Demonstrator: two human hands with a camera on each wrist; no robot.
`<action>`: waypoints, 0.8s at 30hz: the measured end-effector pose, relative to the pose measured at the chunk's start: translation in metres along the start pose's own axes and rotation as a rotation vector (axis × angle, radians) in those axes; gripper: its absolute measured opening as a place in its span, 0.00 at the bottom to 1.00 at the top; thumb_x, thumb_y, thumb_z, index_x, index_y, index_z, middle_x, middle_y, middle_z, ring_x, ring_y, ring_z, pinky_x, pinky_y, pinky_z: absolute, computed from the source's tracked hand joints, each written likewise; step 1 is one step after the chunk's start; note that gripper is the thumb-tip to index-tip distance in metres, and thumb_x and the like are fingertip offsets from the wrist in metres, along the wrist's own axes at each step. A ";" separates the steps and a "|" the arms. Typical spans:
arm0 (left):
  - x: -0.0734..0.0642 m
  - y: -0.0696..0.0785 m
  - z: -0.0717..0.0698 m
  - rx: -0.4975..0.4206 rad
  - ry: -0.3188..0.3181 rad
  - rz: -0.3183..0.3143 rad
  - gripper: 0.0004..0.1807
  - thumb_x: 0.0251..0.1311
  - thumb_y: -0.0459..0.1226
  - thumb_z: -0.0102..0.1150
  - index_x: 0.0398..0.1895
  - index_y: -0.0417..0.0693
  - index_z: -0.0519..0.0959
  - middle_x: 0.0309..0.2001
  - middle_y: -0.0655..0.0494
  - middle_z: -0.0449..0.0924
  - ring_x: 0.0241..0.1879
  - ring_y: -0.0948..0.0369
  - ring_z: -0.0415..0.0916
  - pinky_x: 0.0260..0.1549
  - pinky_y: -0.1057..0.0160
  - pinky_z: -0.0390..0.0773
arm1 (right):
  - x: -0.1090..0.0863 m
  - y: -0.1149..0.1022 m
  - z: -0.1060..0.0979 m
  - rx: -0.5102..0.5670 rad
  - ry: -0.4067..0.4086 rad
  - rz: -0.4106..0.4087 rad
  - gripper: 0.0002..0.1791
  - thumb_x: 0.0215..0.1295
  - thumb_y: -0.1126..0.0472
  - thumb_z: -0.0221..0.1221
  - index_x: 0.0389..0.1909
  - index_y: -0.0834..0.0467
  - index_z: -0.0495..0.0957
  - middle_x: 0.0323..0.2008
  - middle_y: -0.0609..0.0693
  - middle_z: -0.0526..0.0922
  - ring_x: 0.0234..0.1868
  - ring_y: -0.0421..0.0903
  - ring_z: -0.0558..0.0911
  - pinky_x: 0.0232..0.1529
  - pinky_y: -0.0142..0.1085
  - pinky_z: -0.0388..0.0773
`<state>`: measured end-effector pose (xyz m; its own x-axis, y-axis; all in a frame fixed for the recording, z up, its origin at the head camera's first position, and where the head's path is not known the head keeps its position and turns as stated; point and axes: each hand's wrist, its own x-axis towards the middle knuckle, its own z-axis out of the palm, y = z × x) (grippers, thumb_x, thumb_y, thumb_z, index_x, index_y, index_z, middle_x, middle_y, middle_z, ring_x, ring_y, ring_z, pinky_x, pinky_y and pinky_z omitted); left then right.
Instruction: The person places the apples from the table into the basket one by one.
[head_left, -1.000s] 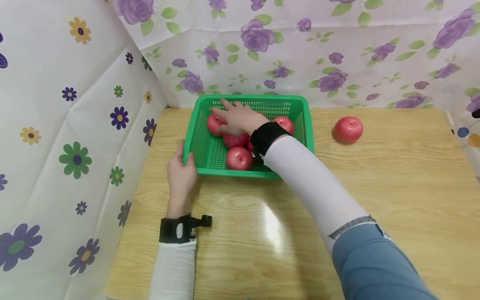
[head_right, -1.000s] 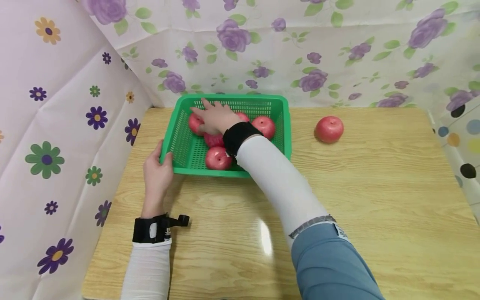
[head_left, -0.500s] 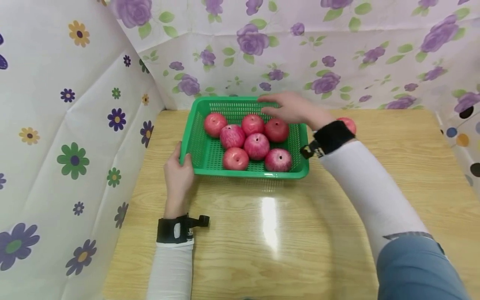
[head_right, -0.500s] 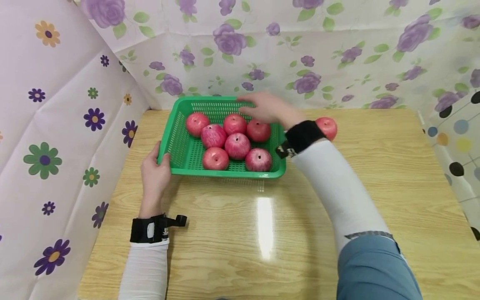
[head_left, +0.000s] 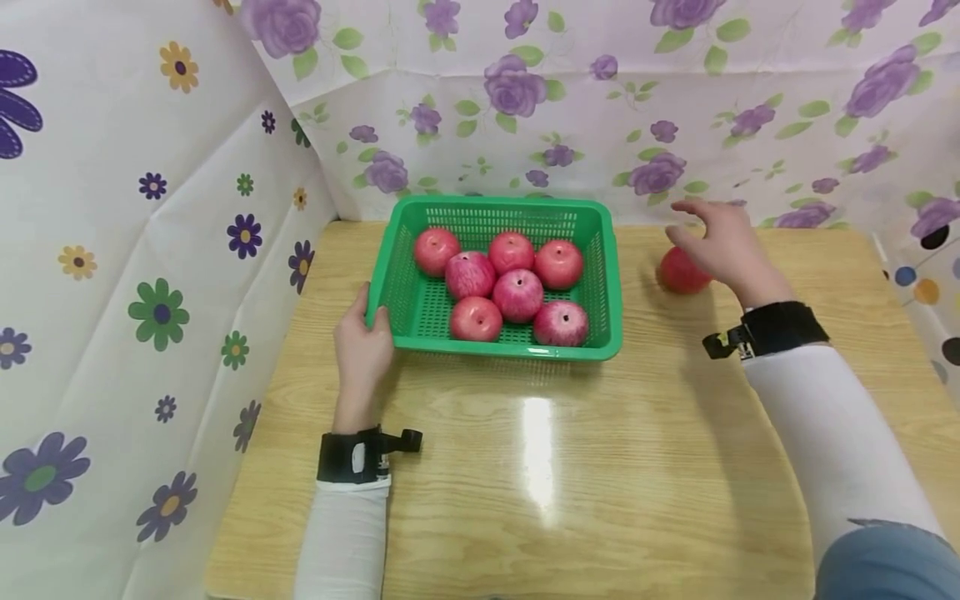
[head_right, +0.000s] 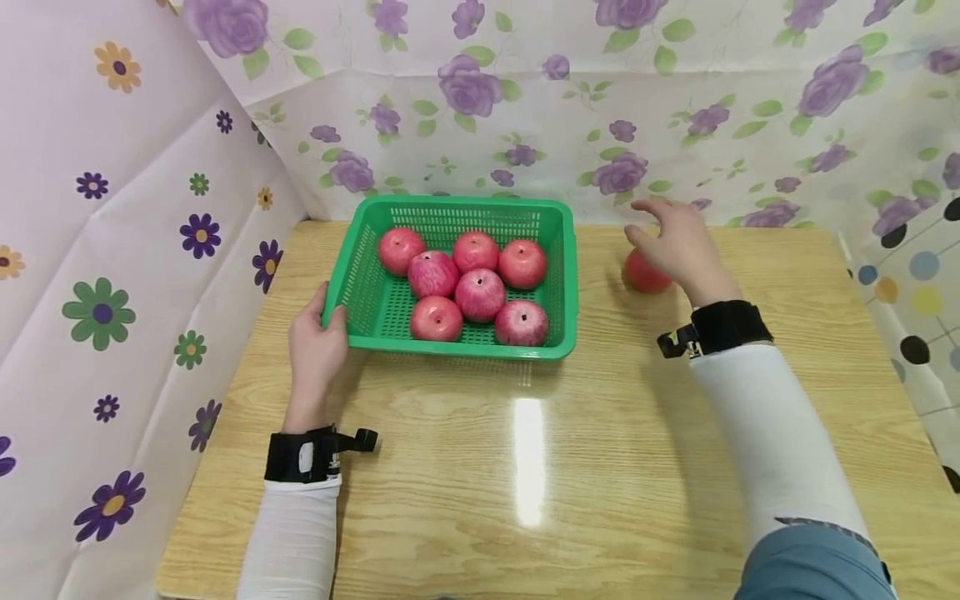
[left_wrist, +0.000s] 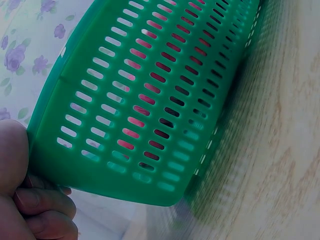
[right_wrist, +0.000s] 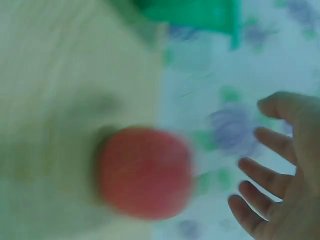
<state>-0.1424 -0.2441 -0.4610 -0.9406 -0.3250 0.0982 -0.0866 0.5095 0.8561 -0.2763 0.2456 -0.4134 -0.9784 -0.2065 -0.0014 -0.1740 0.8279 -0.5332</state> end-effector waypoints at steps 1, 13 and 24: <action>0.000 0.000 0.000 0.001 -0.001 -0.003 0.28 0.72 0.34 0.47 0.74 0.40 0.60 0.71 0.43 0.62 0.67 0.57 0.59 0.67 0.52 0.66 | -0.001 0.008 0.004 -0.011 -0.006 0.023 0.35 0.72 0.41 0.50 0.74 0.55 0.62 0.72 0.66 0.59 0.70 0.67 0.54 0.67 0.69 0.55; 0.000 0.001 0.000 -0.001 -0.007 -0.002 0.28 0.72 0.34 0.48 0.74 0.39 0.60 0.71 0.43 0.62 0.68 0.56 0.59 0.68 0.53 0.65 | -0.003 0.044 0.045 -0.090 -0.119 0.134 0.46 0.58 0.43 0.66 0.74 0.53 0.59 0.69 0.75 0.52 0.60 0.75 0.61 0.50 0.72 0.71; 0.000 0.002 0.000 0.011 0.003 0.006 0.28 0.71 0.33 0.49 0.73 0.38 0.61 0.71 0.43 0.62 0.67 0.58 0.59 0.68 0.52 0.65 | -0.008 0.047 0.057 -0.079 -0.028 0.127 0.37 0.58 0.50 0.65 0.67 0.57 0.65 0.63 0.73 0.59 0.56 0.73 0.62 0.46 0.68 0.75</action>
<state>-0.1426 -0.2437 -0.4593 -0.9403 -0.3236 0.1051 -0.0841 0.5204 0.8498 -0.2697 0.2561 -0.4866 -0.9898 -0.1112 -0.0892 -0.0583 0.8866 -0.4588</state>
